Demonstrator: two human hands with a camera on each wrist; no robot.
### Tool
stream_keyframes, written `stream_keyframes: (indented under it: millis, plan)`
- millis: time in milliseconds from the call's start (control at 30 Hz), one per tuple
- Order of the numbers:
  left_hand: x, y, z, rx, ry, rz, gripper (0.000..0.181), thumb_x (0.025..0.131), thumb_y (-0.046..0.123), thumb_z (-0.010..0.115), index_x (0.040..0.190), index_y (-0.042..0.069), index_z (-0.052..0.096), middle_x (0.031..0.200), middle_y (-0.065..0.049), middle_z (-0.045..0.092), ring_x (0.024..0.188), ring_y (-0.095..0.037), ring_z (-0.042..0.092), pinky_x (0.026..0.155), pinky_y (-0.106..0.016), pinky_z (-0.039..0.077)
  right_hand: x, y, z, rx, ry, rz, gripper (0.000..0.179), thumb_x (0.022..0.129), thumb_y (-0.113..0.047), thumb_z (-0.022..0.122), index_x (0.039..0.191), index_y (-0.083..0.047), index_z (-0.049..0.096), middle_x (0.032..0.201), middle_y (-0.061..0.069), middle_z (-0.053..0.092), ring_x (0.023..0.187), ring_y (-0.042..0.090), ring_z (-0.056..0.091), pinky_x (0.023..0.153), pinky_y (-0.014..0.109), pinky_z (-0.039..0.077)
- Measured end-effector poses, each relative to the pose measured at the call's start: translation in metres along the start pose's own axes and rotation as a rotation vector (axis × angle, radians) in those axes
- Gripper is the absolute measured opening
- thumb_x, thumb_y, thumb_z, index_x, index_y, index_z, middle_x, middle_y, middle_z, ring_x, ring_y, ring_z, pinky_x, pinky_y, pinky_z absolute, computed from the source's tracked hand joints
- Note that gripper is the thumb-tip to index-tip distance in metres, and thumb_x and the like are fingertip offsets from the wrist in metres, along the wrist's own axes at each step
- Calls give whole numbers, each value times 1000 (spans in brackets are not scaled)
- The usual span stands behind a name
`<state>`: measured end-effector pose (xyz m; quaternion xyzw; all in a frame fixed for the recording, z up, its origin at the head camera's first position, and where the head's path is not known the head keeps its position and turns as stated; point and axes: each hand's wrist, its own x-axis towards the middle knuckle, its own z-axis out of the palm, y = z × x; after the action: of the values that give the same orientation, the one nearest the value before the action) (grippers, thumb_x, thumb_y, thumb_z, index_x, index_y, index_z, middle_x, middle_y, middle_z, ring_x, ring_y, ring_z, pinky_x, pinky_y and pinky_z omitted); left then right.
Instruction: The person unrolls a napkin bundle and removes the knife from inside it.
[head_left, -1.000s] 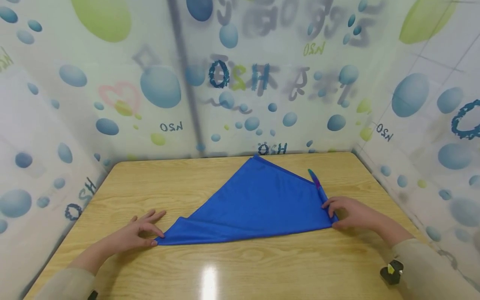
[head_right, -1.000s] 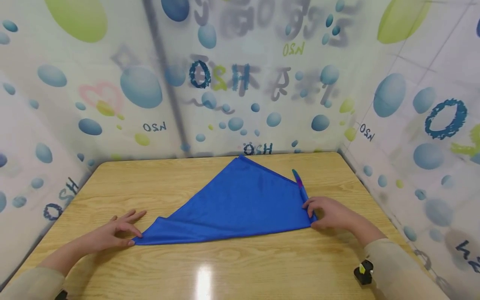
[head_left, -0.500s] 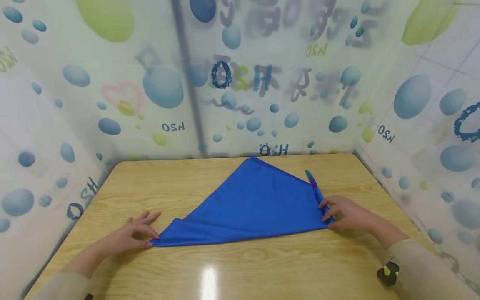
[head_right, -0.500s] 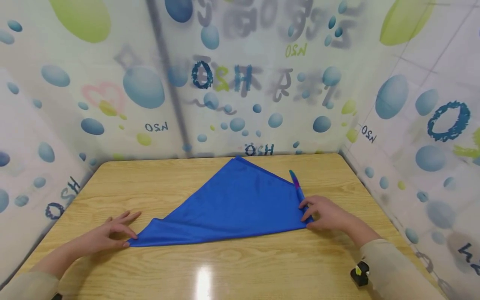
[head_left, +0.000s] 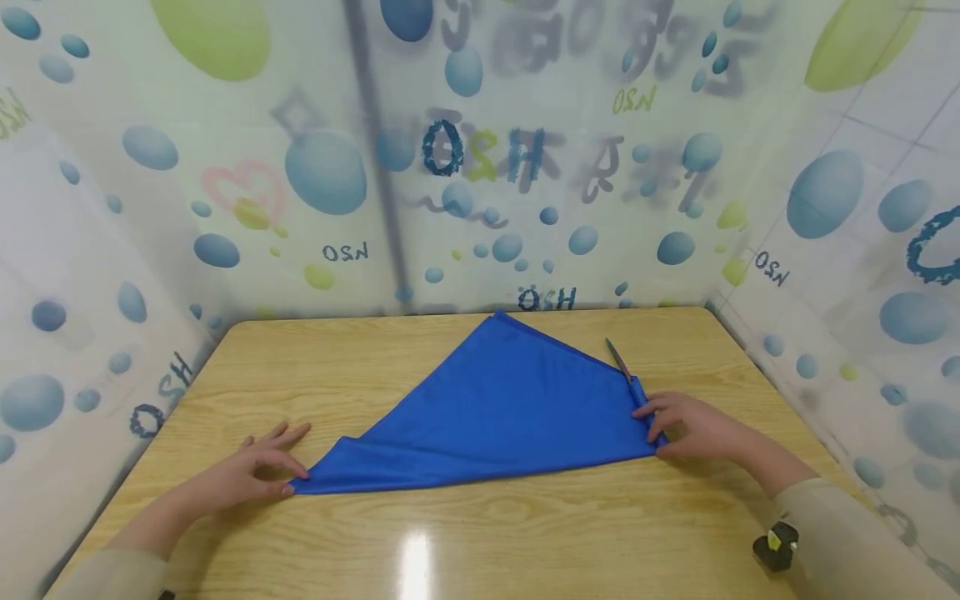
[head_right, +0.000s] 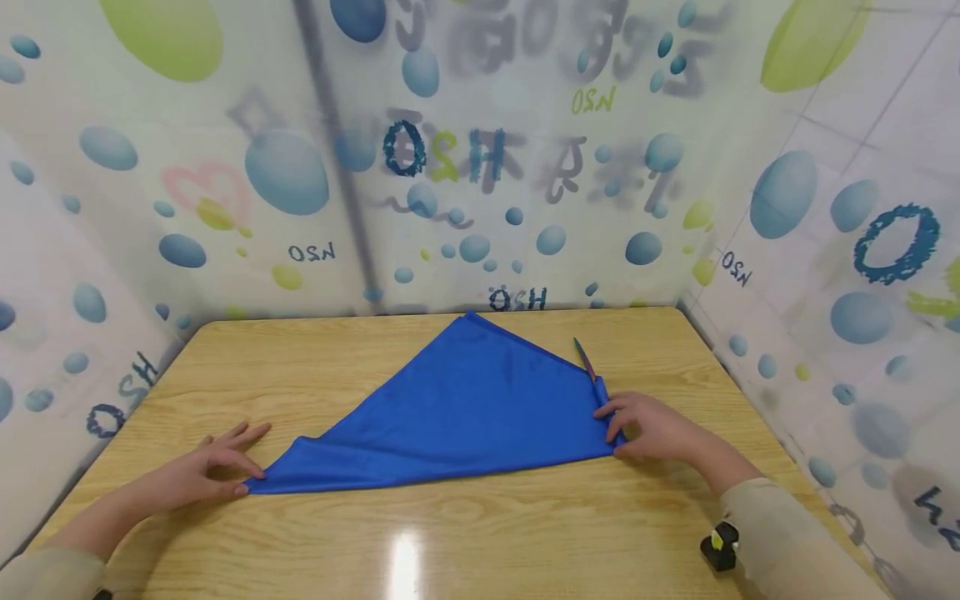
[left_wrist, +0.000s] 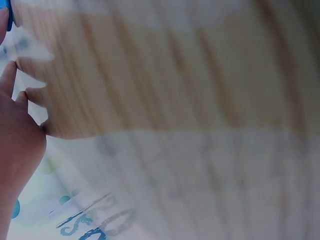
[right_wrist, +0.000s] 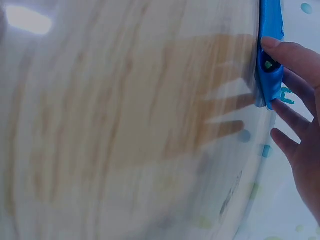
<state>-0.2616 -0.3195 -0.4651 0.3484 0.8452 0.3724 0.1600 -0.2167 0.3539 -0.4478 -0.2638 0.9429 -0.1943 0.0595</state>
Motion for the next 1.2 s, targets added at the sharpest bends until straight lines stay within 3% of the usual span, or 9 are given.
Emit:
stream_keyframes:
  millis: [333,600,833,1200]
  plan:
    - [0,-4,1,4,-2,-6,20,84,21,62,103,24,66,145,-20,17,133,-33,-10,90,-66,-17,-10,8,-2,11,42,26,15,72,-24,75,80,-31,64,113,0,54,108,29,47,85,49,40]
    - [0,-3,2,-8,-3,-1,20,84,20,62,103,23,66,145,-22,17,133,-31,-11,89,-67,-18,-11,12,-2,-17,35,7,15,73,-26,75,85,-31,67,113,0,53,108,28,47,86,50,40]
    - [0,0,-2,-11,-11,-16,19,84,20,62,103,23,66,145,-22,16,132,-35,-11,90,-66,-18,-14,11,-7,6,7,39,18,74,-24,73,90,-29,68,122,0,53,115,30,43,90,51,37]
    - [0,-4,0,-9,2,10,20,84,19,63,103,22,66,144,-25,16,133,-27,-11,89,-67,-18,-21,16,-11,-3,57,50,18,71,-24,75,85,-29,64,118,0,54,110,25,47,85,45,42]
